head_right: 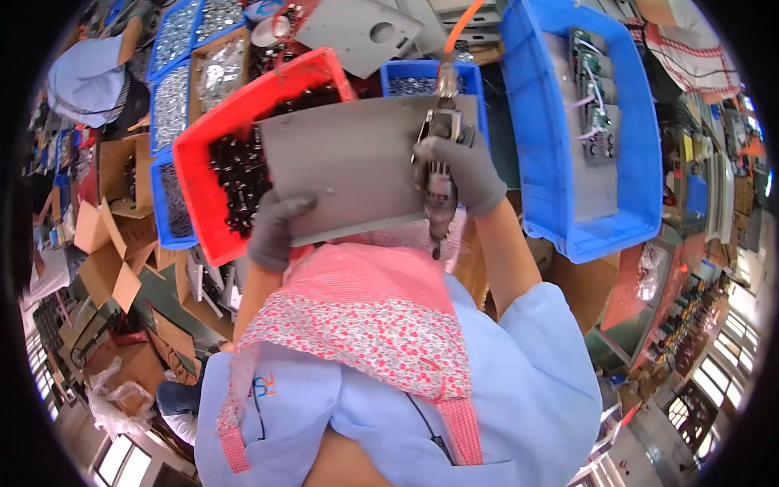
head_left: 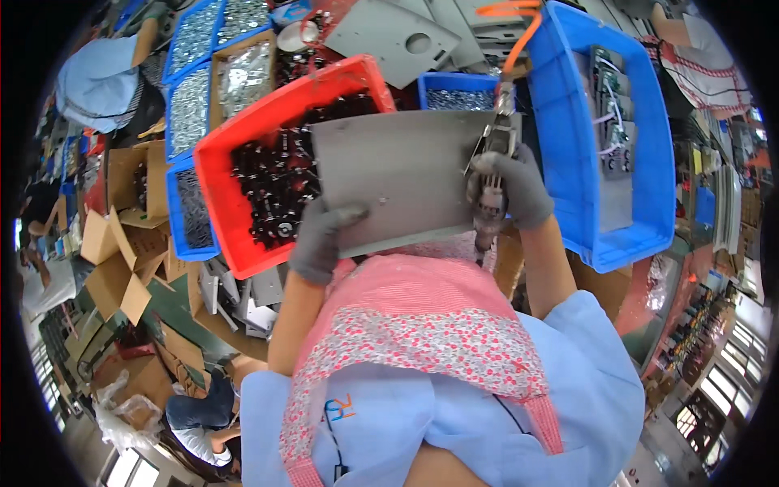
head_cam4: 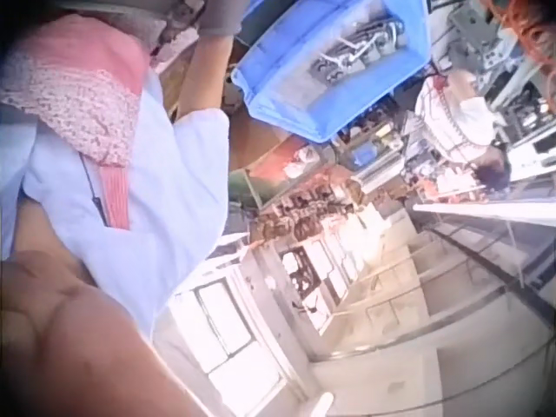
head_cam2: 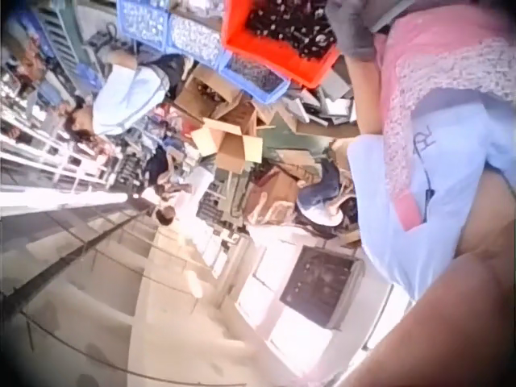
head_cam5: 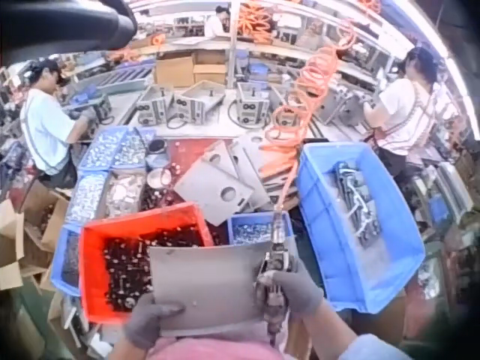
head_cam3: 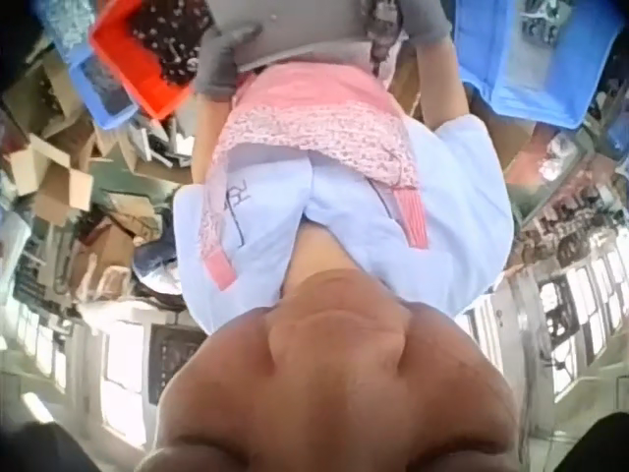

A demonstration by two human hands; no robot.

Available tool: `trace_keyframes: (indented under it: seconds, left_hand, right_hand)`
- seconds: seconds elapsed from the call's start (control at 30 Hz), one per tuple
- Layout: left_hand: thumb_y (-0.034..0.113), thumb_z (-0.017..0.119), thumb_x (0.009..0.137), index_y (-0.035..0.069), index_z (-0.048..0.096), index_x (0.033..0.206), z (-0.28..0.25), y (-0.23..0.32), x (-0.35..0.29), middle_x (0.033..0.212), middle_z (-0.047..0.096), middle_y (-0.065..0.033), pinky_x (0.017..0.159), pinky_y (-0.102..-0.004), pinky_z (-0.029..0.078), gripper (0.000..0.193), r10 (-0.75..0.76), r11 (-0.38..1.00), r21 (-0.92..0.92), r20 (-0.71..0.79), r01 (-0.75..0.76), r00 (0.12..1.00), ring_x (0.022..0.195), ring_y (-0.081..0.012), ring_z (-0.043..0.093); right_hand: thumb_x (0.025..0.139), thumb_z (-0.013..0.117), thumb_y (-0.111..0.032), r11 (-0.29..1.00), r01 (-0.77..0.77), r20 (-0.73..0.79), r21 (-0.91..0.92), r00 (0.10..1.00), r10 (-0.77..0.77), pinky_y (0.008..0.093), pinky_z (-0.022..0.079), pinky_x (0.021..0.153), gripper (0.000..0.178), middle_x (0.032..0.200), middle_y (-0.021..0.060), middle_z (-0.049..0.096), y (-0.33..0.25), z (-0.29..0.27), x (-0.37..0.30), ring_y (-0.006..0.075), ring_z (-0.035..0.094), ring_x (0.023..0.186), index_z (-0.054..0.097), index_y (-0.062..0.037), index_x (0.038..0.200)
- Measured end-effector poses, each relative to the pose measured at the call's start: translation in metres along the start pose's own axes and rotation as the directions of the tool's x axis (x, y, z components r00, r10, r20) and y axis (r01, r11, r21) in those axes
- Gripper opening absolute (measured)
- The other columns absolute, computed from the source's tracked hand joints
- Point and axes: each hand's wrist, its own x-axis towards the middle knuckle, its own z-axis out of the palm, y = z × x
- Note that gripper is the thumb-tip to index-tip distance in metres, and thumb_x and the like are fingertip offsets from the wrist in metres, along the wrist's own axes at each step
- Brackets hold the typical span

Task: Manually assemble and secure electronic components using a pneumatic screwdriver on an assembly line.

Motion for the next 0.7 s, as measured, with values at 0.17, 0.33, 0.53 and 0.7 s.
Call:
trace_keyframes:
  seconds: [0.17, 0.33, 0.53, 0.7]
  left_hand:
    - [0.014, 0.063, 0.074, -0.005, 0.054, 0.117, -0.036, 0.0, -0.006, 0.109, 0.061, -0.0115, 0.086, -0.035, 0.051, 0.048, 0.162, 0.965, -0.166, -0.229, -0.202, 0.96, 0.096, -0.0222, 0.062]
    - [0.01, 0.058, 0.079, -0.004, 0.053, 0.118, -0.085, -0.018, -0.007, 0.114, 0.058, -0.0135, 0.092, -0.0404, 0.049, 0.042, 0.167, 0.903, -0.357, -0.224, -0.24, 0.96, 0.106, -0.0274, 0.058]
    - [0.008, 0.055, 0.086, -0.005, 0.052, 0.117, -0.057, -0.02, -0.012, 0.118, 0.057, -0.0155, 0.094, -0.0414, 0.048, 0.035, 0.189, 0.817, -0.52, -0.164, -0.248, 0.968, 0.108, -0.0291, 0.057]
    - [0.005, 0.053, 0.087, -0.007, 0.047, 0.121, -0.05, -0.033, -0.015, 0.119, 0.056, -0.0167, 0.095, -0.0409, 0.048, 0.037, 0.178, 0.851, -0.448, -0.248, -0.275, 0.952, 0.109, -0.0282, 0.057]
  right_hand:
    - [0.081, 0.059, -0.015, 0.892, 0.425, -0.199, 0.158, 0.898, -0.393, 0.0292, 0.05, 0.048, 0.023, 0.077, 0.0147, 0.064, -0.045, -0.036, -0.002, 0.017, 0.061, 0.057, 0.056, 0.0009, 0.098]
    - [0.08, 0.057, 0.0, 0.791, 0.612, -0.442, 0.018, 0.715, -0.542, 0.0284, 0.05, 0.048, 0.015, 0.08, 0.0149, 0.064, -0.009, -0.087, 0.028, 0.0168, 0.061, 0.056, 0.055, 0.0004, 0.095]
    - [0.079, 0.055, 0.006, 0.782, 0.622, -0.492, -0.042, 0.668, -0.558, 0.0251, 0.043, 0.041, 0.017, 0.077, 0.0118, 0.062, 0.041, -0.08, 0.052, 0.0124, 0.057, 0.054, 0.056, -0.0005, 0.094]
    - [0.078, 0.054, 0.007, 0.771, 0.637, -0.505, -0.008, 0.663, -0.553, 0.0249, 0.039, 0.037, 0.016, 0.069, 0.0096, 0.058, 0.048, -0.067, 0.054, 0.0093, 0.05, 0.046, 0.056, 0.0013, 0.093]
